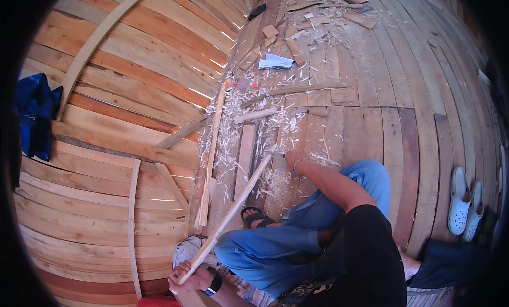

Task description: The person carves a piece of wood using a large knife. They hold the wood with one hand and shave off thin layers with the blade, accumulating wood shavings on the floor.

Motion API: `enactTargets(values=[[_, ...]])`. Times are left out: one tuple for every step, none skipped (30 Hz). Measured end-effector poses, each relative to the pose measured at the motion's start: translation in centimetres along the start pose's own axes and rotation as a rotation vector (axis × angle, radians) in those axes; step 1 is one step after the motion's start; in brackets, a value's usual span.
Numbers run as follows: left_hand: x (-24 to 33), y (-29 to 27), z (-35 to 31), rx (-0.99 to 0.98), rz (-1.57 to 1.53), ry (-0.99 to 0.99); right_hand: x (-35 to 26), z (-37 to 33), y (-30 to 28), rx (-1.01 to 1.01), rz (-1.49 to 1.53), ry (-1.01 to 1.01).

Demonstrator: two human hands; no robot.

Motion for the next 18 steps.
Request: enactTargets(values=[[-0.4,0.3,0.2,-0.034,-0.022,-0.013,2.0,1.1,-0.2,0.009,0.004,0.036],[-0.8,0.7,-0.4,0.048,-0.018,-0.018,2.8,1.4,1.0,0.018,-0.021,0.013],[-1.3,0.9,-0.4,0.044,-0.026,-0.043,3.6,1.3,2.5,0.034,-0.042,-0.001],[-1.6,0.7,-0.4,0.051,-0.041,-0.054,3.8,1.7,2.6,0.052,-0.071,-0.031],[-1.4,0.1,-0.4,0.067,-0.041,-0.056,4.1,2.1,2.5,0.044,-0.096,0.001],[-1.2,0.6,-0.2,-0.021,-0.065,-0.044,4.7,2.5,2.1,0.038,-0.122,0.037],[-1.2,0.5,-0.3,-0.033,-0.072,-0.040,5.5,2.8,1.5,0.033,-0.149,0.076],[-0.8,1.1,-0.7,-0.043,-0.076,-0.027,6.9,2.7,0.9,0.004,-0.126,0.182],[-0.7,1.9,-0.6,-0.070,-0.084,-0.019,5.4,2.4,1.2,0.030,-0.103,0.118],[-0.5,2.2,-0.4,-0.104,-0.068,-0.003,3.3,1.7,2.2,0.057,-0.081,0.055],[-0.5,2.1,-0.4,-0.129,-0.055,0.010,1.6,1.5,1.8,0.083,-0.069,-0.009],[0.2,1.5,-0.4,-0.141,-0.018,0.034,-3.3,-0.7,0.0,0.013,-0.027,-0.158],[0.7,1.3,0.0,-0.154,-0.030,0.046,-1.7,1.0,1.4,-0.012,-0.041,-0.069],[-0.4,2.0,-0.5,-0.174,-0.077,0.006,4.0,1.5,0.7,-0.015,-0.082,0.073],[-0.7,2.4,-0.3,-0.199,-0.109,0.001,5.9,1.9,0.1,-0.019,-0.101,0.184],[-0.9,2.5,-0.6,-0.208,-0.079,0.004,5.7,1.9,0.5,-0.015,-0.162,0.119],[-0.2,2.1,-0.3,-0.224,-0.024,0.028,2.6,1.6,1.7,-0.023,-0.201,0.034],[0.0,2.1,-0.5,-0.227,0.011,0.039,1.3,1.6,1.8,-0.021,-0.263,-0.042]])
Point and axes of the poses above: each hand's wrist, its own z-axis towards the middle knuckle, its own y-axis out of the palm, x = y × z, the point moved 8 cm from there along z, towards the middle knuckle, and after that the axes turned 4 degrees about z, right-handed, at the moved point
